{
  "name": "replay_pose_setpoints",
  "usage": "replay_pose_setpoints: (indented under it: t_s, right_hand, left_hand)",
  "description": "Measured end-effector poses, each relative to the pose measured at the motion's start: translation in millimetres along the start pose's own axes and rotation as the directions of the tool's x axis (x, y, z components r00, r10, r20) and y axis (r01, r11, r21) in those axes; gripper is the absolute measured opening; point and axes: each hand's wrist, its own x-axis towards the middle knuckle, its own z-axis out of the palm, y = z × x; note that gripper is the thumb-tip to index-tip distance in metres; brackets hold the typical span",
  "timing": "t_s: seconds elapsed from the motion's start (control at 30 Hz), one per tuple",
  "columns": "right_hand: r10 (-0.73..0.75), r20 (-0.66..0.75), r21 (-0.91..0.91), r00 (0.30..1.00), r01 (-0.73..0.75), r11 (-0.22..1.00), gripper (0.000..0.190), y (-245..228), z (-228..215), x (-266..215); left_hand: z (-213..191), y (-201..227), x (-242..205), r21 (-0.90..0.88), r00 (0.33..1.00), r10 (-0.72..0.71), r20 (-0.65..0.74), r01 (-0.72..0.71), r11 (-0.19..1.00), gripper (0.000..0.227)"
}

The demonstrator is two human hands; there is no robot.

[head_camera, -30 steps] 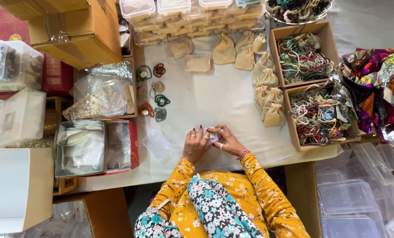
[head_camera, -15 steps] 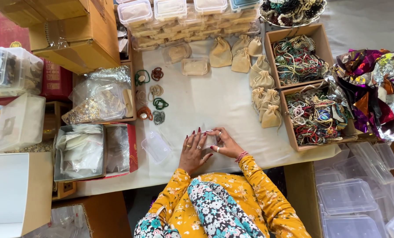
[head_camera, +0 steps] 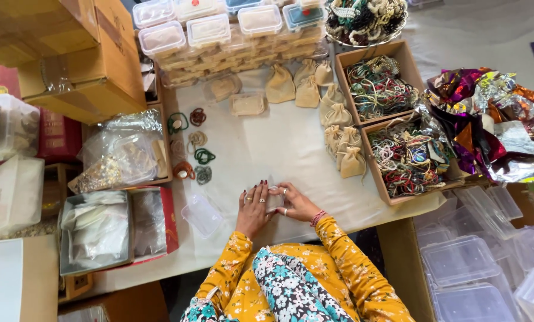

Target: The person packs small beige drawstring pouches into clear plastic containers on a table. They repeatedly open the containers, place a pouch inside, close the lid, and stack the filled containers. The workspace is cluttered with boxes, jewelry, and packaging materials.

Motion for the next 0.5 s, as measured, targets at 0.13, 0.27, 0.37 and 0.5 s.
replay_pose_setpoints:
  t_s: [0.13,0.27,0.37,0.5]
  right_hand:
    - [-0.137,-0.036,0.013,0.990,0.138,0.990,0.060,7,2,0]
    - [0.017,0.014,0.118,1.000,-0.019,0.993,0.058,4,-1,2]
    - [-0.017,-0.010,0.105,1.000,0.018,0.994,0.054,4,4,4]
    - [-0.041,-0.069,0.071,0.997,0.046,0.996,0.061,6,4,9]
  left_hand:
    - [-9,0,3,0.069,0.991,0.008,0.131,-0.017,0.997,0.097]
    - [-4,-3,3,0.027,0.993,0.046,0.109,-0.050,0.998,0.095]
    - [-5,-4,3,-0.036,0.996,0.040,0.083,-0.037,0.999,0.095]
    - [-29,4,11,-0.092,0.989,0.042,0.139,-0.029,0.995,0.097]
